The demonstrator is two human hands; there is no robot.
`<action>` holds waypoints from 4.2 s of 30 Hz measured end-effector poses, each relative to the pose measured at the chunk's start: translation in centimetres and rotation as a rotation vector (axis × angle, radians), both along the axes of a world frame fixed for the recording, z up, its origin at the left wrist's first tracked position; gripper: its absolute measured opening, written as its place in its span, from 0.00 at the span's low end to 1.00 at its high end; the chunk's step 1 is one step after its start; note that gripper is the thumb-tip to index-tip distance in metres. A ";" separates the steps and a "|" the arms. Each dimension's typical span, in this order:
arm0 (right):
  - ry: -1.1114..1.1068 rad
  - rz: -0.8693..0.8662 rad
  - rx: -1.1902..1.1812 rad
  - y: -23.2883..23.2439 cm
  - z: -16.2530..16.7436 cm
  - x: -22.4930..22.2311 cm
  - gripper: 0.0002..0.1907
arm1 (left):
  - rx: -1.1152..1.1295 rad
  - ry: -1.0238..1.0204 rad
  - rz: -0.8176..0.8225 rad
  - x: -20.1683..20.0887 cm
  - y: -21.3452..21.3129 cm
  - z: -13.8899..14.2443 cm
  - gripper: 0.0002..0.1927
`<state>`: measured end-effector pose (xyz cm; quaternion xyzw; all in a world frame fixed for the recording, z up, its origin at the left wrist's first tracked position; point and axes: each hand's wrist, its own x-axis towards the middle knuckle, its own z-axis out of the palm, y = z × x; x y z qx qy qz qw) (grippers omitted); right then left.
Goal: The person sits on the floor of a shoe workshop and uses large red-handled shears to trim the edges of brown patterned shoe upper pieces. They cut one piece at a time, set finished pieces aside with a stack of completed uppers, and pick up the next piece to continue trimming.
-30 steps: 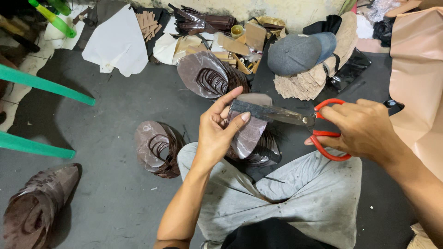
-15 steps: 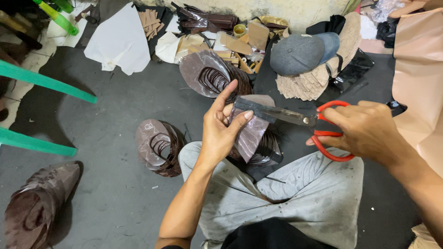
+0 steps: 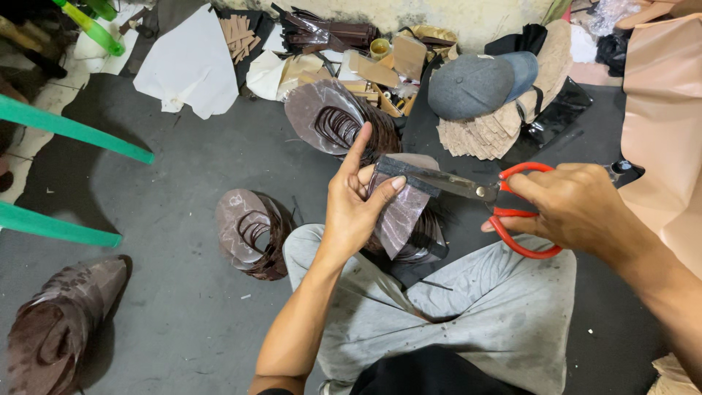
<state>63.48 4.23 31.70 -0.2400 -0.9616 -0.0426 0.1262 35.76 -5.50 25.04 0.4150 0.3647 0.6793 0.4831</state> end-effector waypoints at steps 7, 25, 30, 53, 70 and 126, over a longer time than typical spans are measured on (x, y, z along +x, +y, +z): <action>-0.001 -0.032 -0.027 0.0 0.1 -0.2 0.31 | 0.008 0.027 -0.008 0.3 0.0 0.2 0.48; -0.022 -0.003 0.067 -0.3 1.0 -1.2 0.29 | 0.039 0.079 -0.054 1.8 -0.2 0.6 0.55; -0.030 0.009 0.039 0.0 0.8 -0.9 0.29 | 0.042 0.060 -0.060 1.6 -0.1 0.2 0.55; 1.151 -0.198 -1.267 -2.4 -6.7 -6.2 0.18 | 0.021 -0.271 0.093 3.7 0.0 -4.3 0.30; 1.062 -0.543 -0.742 0.5 -12.1 -2.1 0.18 | 0.200 -0.976 -0.318 -0.2 -1.4 -6.6 0.17; 1.888 -0.357 -1.280 -0.7 -14.8 -1.6 0.10 | -0.275 -1.237 0.001 -2.3 1.5 -12.5 0.12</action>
